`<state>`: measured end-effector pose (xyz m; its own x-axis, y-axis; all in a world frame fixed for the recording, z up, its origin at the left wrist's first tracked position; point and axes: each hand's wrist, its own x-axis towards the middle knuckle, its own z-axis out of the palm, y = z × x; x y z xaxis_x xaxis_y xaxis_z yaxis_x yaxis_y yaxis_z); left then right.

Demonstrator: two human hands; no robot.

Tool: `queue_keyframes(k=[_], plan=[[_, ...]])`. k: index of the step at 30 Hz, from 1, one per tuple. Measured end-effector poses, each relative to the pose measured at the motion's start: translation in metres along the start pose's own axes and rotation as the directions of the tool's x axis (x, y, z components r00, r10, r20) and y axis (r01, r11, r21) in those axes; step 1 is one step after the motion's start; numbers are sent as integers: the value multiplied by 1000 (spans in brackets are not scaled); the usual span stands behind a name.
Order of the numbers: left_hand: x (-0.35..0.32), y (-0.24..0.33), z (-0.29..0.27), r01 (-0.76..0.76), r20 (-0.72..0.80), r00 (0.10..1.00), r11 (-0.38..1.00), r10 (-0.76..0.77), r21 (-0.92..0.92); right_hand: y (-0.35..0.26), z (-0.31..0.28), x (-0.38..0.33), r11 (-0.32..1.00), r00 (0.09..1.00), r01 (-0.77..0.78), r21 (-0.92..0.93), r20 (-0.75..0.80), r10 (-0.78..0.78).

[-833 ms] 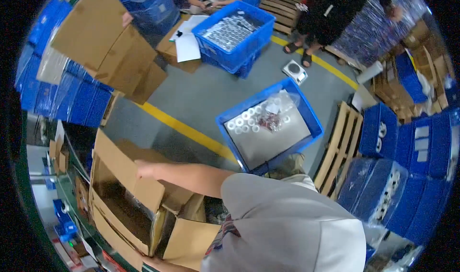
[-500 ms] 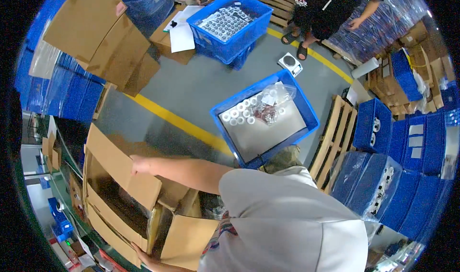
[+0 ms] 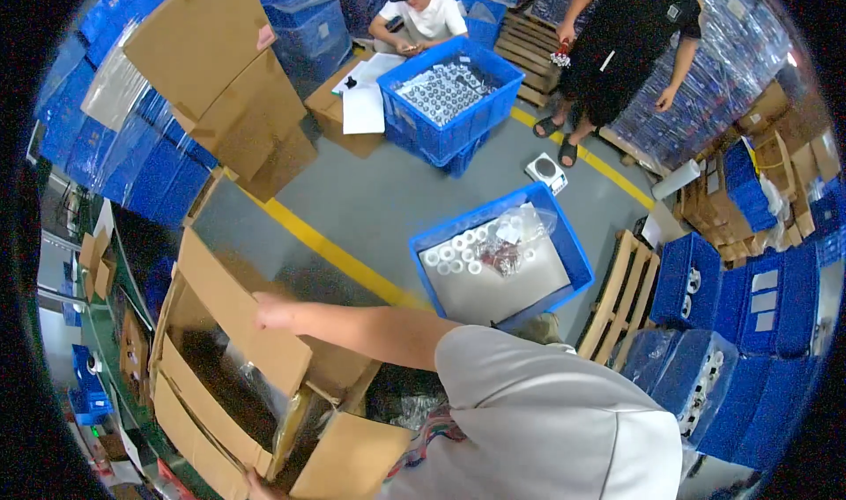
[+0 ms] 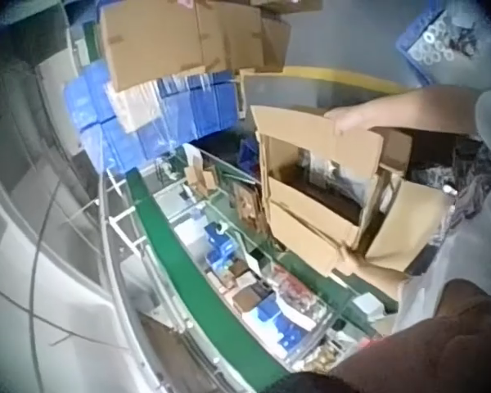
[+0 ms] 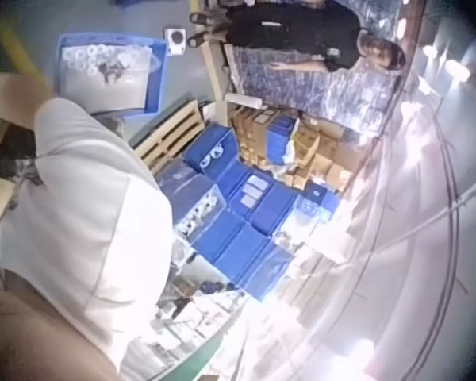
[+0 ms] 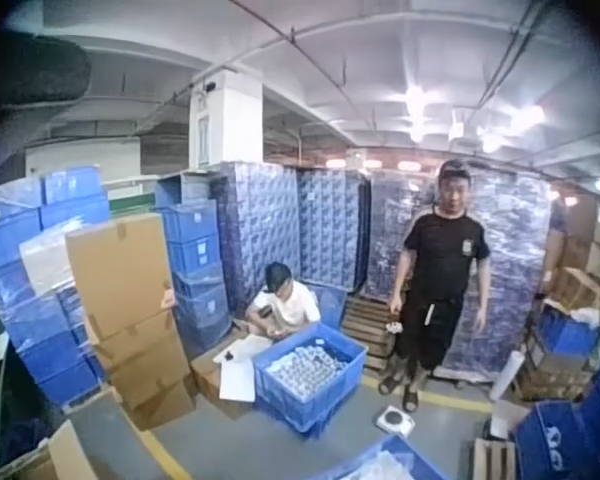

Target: Weighing metal components on a digital scale and packing them into a cardboard box.

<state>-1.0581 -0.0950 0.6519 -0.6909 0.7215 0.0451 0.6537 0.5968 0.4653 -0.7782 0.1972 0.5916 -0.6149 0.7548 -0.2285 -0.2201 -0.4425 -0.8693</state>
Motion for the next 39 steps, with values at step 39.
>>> queue_keyframes(k=[39], plan=[[29, 18, 48, 531, 442, 847, 509, -296, -677, 5, -36, -19, 996, 997, -42, 77, -59, 46]])
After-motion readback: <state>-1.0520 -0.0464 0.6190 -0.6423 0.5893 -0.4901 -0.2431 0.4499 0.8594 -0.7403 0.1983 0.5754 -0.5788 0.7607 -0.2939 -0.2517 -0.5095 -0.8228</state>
